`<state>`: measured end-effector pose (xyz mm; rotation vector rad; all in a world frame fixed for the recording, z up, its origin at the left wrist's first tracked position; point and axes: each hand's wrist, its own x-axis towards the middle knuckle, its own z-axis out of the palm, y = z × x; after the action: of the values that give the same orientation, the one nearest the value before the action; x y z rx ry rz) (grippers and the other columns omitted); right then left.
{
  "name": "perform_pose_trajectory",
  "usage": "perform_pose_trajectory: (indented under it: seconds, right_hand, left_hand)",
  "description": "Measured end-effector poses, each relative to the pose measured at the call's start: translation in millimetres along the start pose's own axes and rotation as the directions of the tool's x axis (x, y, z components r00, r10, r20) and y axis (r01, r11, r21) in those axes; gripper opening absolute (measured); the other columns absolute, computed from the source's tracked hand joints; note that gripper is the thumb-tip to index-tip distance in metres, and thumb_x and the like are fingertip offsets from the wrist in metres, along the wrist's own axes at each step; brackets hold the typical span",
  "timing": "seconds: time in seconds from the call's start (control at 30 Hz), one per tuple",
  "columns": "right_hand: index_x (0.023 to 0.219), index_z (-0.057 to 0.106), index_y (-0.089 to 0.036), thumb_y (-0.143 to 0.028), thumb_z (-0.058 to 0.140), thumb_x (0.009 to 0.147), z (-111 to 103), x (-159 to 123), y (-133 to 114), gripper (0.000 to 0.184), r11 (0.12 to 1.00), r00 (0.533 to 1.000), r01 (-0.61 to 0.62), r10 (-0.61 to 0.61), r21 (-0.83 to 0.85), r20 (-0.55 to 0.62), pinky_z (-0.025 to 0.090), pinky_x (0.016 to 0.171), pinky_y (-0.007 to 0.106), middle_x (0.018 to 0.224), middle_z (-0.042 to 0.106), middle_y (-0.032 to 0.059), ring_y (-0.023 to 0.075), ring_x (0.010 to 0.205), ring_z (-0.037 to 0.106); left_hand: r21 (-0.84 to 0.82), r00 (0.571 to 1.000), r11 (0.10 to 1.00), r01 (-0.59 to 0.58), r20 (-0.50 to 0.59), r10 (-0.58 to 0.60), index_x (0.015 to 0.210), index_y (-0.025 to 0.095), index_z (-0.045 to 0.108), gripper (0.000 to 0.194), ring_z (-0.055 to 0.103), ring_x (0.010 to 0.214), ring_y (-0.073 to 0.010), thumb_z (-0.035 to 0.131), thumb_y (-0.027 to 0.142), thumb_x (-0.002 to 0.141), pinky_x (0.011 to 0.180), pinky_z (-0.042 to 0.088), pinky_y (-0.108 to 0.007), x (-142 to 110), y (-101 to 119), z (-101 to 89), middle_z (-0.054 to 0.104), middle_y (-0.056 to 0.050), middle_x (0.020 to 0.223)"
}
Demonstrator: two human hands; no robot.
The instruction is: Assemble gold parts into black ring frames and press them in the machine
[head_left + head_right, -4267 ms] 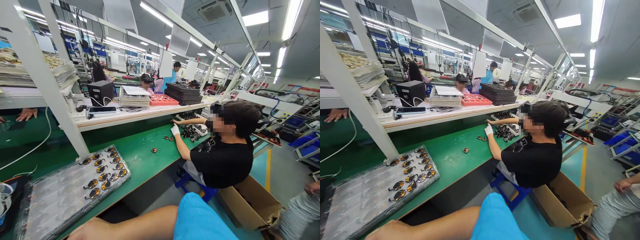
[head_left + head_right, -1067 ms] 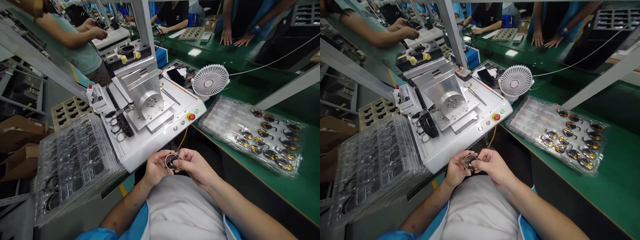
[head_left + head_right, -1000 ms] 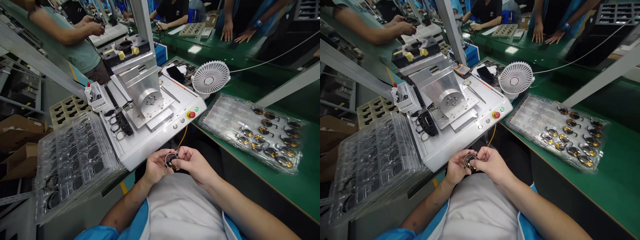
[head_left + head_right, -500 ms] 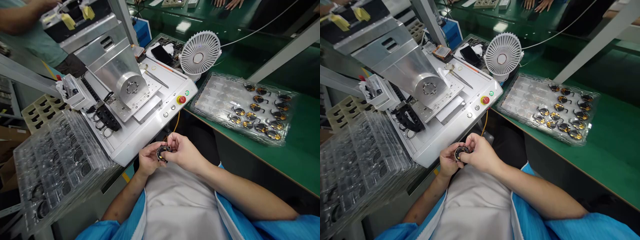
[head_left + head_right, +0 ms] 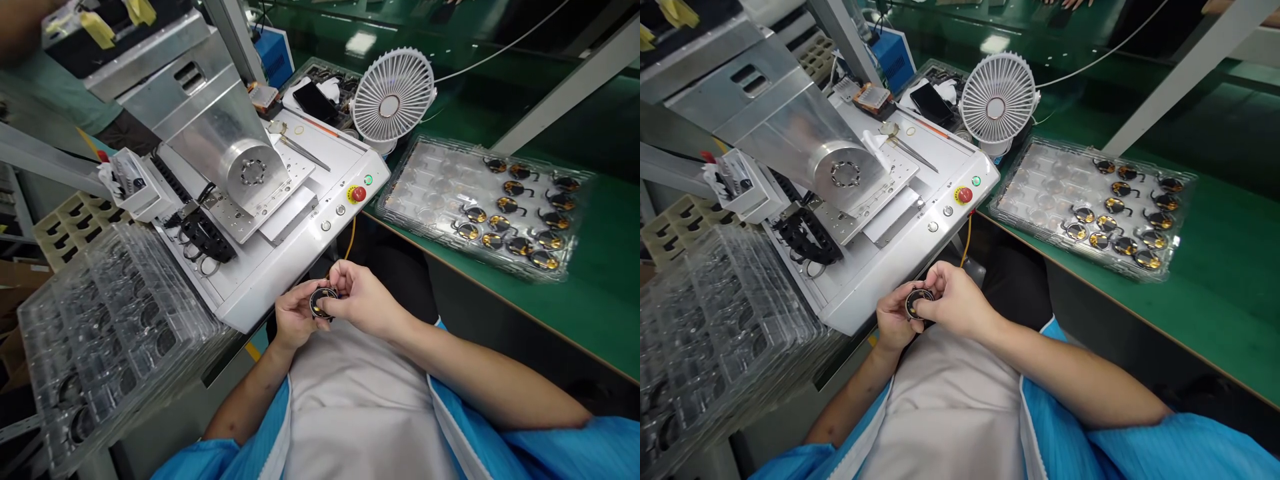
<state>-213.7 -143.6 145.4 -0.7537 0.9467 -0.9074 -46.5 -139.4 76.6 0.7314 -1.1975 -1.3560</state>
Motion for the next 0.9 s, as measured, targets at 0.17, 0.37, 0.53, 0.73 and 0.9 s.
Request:
perform_pose_trajectory:
  seconds: [0.17, 0.37, 0.53, 0.73, 0.9]
  right_hand:
    - [0.077, 0.044, -0.021, -0.023, 0.077, 0.06, 2, 4, -1, 0.037, 0.996, 1.0, -0.016, 0.017, 0.087, -0.003, 0.041, 0.048, 0.016, 0.061, 0.06, -0.0074, 0.0076, 0.052, 0.053]
    - [0.075, 0.05, -0.019, -0.035, 0.088, 0.061, -5, 5, 4, 0.043, 0.996, 0.996, -0.085, 0.084, -0.025, -0.033, 0.04, 0.041, 0.014, 0.058, 0.061, -0.0047, 0.0077, 0.048, 0.053]
    - [0.07, 0.05, -0.018, -0.062, 0.092, 0.059, -11, 4, 28, 0.062, 0.986, 0.987, -0.156, 0.153, 0.061, 0.045, 0.046, 0.038, 0.017, 0.056, 0.063, 0.0011, 0.0108, 0.045, 0.055]
    - [0.071, 0.048, -0.019, -0.065, 0.092, 0.059, 3, 20, 34, 0.065, 0.992, 0.997, -0.077, 0.075, 0.098, 0.026, 0.047, 0.037, 0.017, 0.052, 0.06, -0.0022, 0.0093, 0.042, 0.052]
    - [0.079, 0.056, -0.017, -0.058, 0.095, 0.054, -7, 65, -8, 0.062, 0.994, 0.999, -0.003, -0.001, -0.105, -0.043, 0.043, 0.034, 0.016, 0.057, 0.064, -0.0001, 0.011, 0.044, 0.055]
  left_hand:
    - [-0.035, 0.999, 0.999, 0.015, -0.03, -0.016, 0.115, 0.032, 0.078, 0.059, 0.077, 0.1, -0.0222, 0.098, 0.04, 0.06, 0.088, 0.065, -0.029, -2, -6, -0.6, 0.078, -0.007, 0.114]
    - [0.016, 0.997, 0.997, -0.075, -0.029, 0.075, 0.119, 0.034, 0.076, 0.055, 0.076, 0.103, -0.0211, 0.094, 0.039, 0.067, 0.091, 0.065, -0.029, -3, -5, -1.2, 0.077, -0.006, 0.118]
    - [0.182, 0.978, 0.964, -0.193, 0.113, 0.174, 0.123, 0.03, 0.074, 0.059, 0.076, 0.103, -0.0206, 0.094, 0.033, 0.068, 0.104, 0.059, -0.035, 2, 3, -3.8, 0.078, -0.007, 0.112]
    - [0.183, 0.987, 0.973, -0.138, -0.057, 0.151, 0.121, 0.03, 0.075, 0.054, 0.075, 0.105, -0.0205, 0.093, 0.035, 0.07, 0.096, 0.061, -0.027, 1, 1, -5.5, 0.077, -0.008, 0.115]
    - [-0.009, 0.964, 1.0, -0.007, -0.267, 0.004, 0.125, 0.031, 0.073, 0.043, 0.072, 0.114, -0.0228, 0.084, 0.03, 0.083, 0.104, 0.058, -0.034, 3, 8, -2.1, 0.074, -0.008, 0.122]
